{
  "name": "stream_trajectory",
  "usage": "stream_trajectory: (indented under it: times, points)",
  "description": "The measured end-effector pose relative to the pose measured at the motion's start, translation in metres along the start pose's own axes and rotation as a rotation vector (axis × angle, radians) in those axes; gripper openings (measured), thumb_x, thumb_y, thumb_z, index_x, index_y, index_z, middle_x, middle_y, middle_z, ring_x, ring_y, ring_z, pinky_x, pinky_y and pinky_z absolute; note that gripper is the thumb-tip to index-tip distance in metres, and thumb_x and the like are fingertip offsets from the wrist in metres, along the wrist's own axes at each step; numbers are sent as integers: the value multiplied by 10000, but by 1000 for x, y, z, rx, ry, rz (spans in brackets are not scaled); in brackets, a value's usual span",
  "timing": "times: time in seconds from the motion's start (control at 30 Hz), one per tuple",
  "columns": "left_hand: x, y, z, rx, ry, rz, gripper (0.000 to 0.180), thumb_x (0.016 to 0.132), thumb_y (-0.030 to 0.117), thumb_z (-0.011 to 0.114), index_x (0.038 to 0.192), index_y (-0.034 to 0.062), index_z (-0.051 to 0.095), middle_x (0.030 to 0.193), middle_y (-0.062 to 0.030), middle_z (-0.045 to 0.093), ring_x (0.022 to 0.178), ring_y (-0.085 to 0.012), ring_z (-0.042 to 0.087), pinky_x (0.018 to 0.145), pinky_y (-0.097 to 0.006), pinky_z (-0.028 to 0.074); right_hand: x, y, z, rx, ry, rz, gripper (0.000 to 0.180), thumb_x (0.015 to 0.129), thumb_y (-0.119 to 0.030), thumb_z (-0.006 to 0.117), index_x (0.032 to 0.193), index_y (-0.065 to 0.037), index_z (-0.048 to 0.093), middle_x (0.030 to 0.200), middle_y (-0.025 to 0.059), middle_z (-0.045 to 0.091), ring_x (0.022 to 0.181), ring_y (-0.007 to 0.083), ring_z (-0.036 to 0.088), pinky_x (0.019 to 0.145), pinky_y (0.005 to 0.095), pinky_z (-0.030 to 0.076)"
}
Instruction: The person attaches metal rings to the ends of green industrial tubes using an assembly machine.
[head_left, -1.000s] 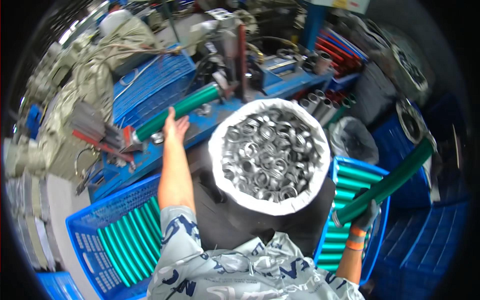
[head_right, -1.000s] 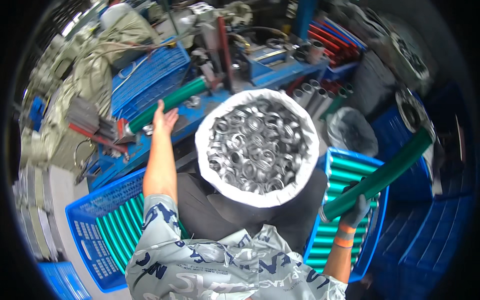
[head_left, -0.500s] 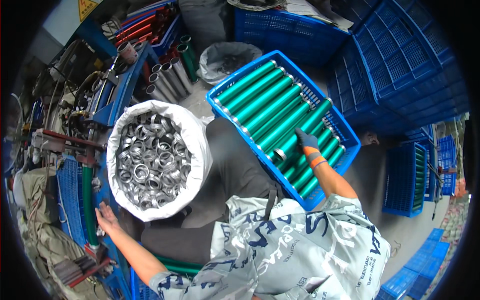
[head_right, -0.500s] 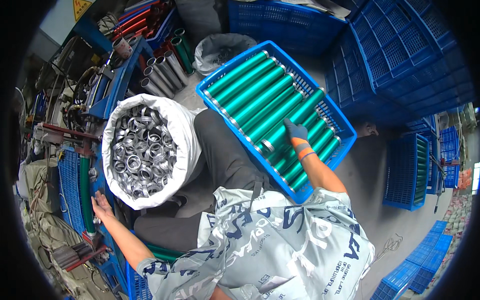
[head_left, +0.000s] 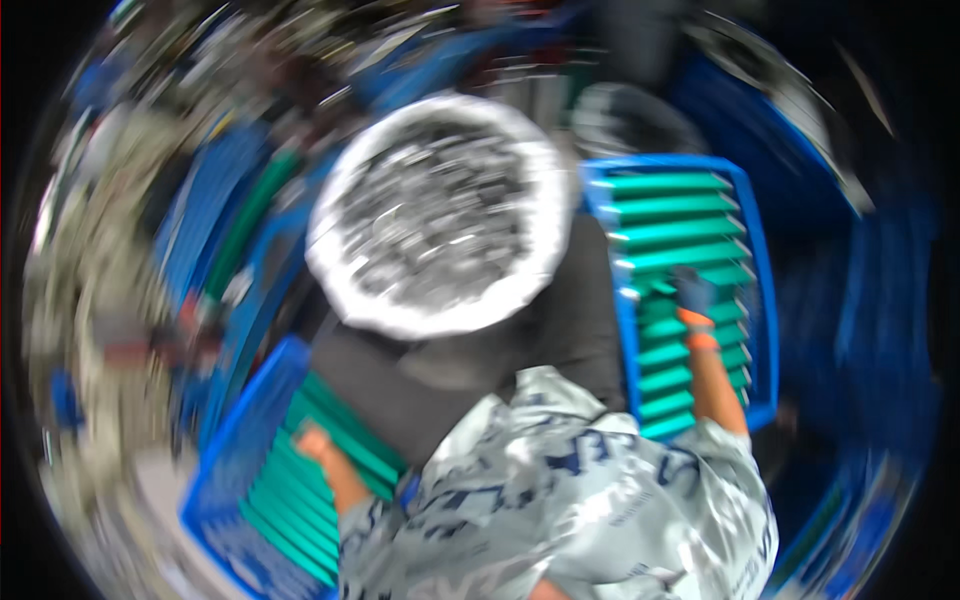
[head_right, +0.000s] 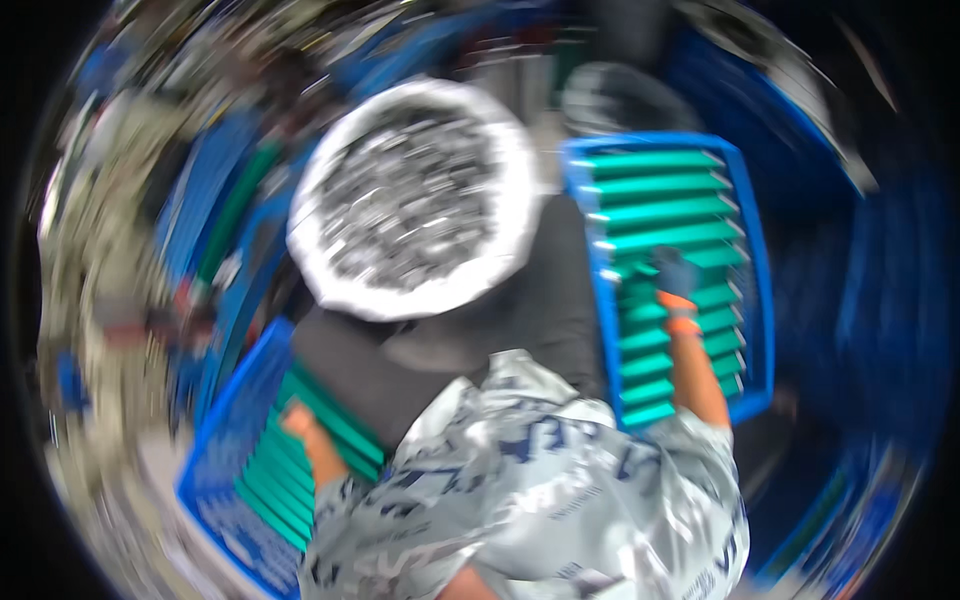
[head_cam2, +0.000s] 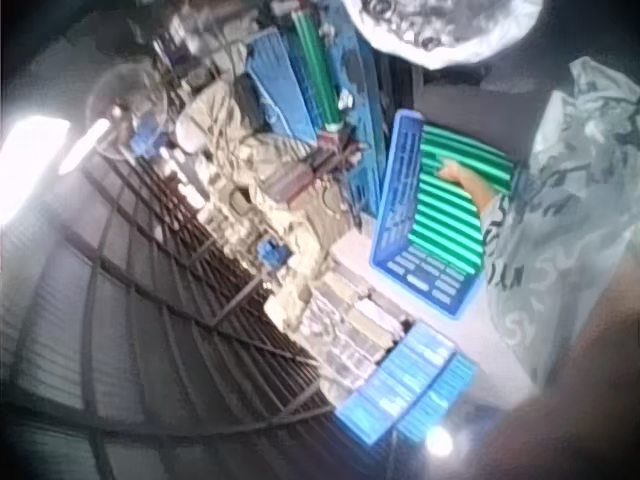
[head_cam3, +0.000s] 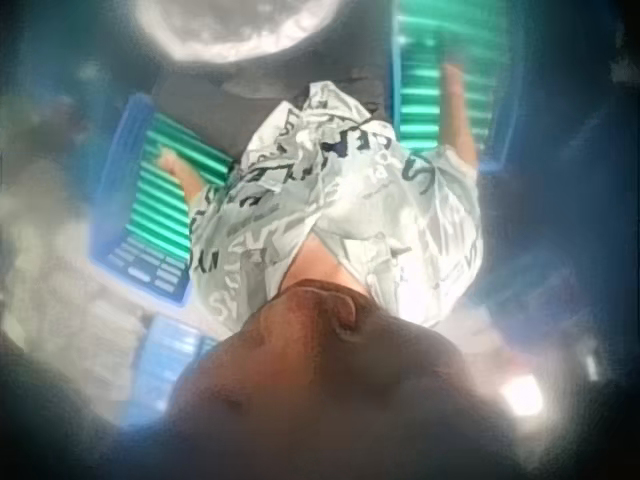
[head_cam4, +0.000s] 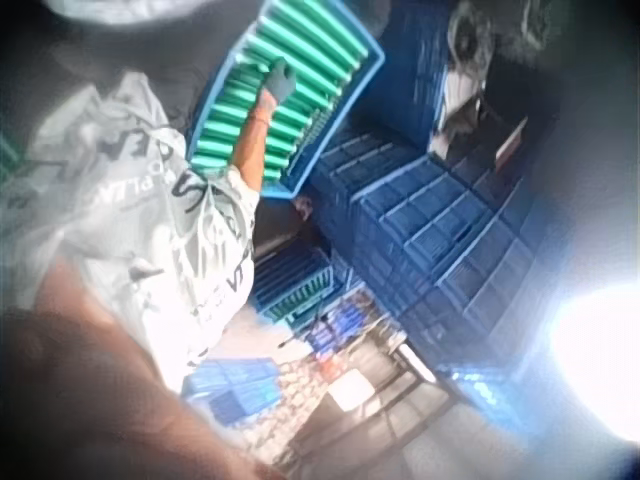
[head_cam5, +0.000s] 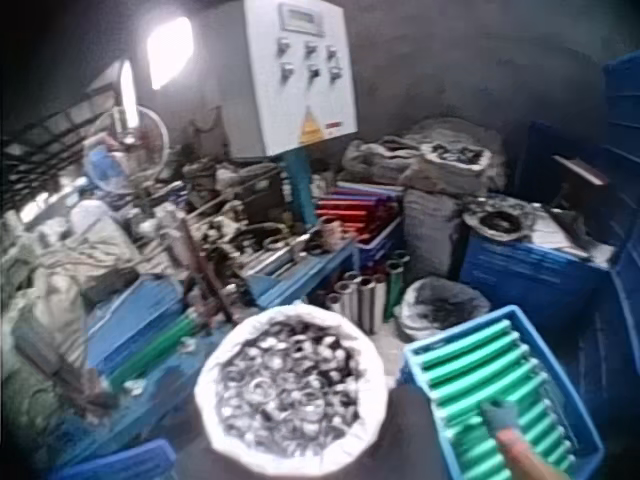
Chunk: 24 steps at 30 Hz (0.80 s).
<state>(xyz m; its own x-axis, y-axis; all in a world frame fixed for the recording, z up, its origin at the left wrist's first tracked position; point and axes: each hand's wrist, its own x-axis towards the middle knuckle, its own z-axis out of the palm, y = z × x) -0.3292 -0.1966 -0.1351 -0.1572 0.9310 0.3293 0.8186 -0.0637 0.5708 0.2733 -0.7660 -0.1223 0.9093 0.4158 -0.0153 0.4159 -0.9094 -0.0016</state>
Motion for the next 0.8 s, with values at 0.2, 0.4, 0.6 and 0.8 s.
stream_trajectory:
  times: [0.2,0.4,0.6,0.8]
  points:
    - [-175,-27,10,619,-587,-392,683,860,521,659,1249,-36,583,1395,-260,481,1298,-411,457,1076,-474,407,68,-153,-120,1425,192,-118,251,948,-52,643,1191,9,659,1092,84,693,913,125,640,783,238,509]
    - [-172,1,16,380,-564,-615,637,821,399,739,1269,-15,554,1322,-267,539,1227,-414,530,1038,-458,449,59,-330,-149,701,-26,-1000,626,830,-195,747,1391,-47,511,1329,168,578,1210,312,561,1007,415,453]
    - [-137,-28,-4,21,-551,-643,741,851,433,696,1358,-69,498,1325,-273,573,1271,-339,548,1076,-405,426,57,-373,-110,246,-189,-1173,446,825,-390,692,1197,-144,676,1385,219,529,1283,444,467,1029,502,429]
    - [-133,5,10,164,-704,-782,1049,794,797,512,1426,-37,437,1419,-244,498,1347,-359,461,1125,-413,367,62,-363,-122,279,-193,-1056,314,830,-279,699,1108,-134,703,1087,170,652,976,397,623,805,487,511]
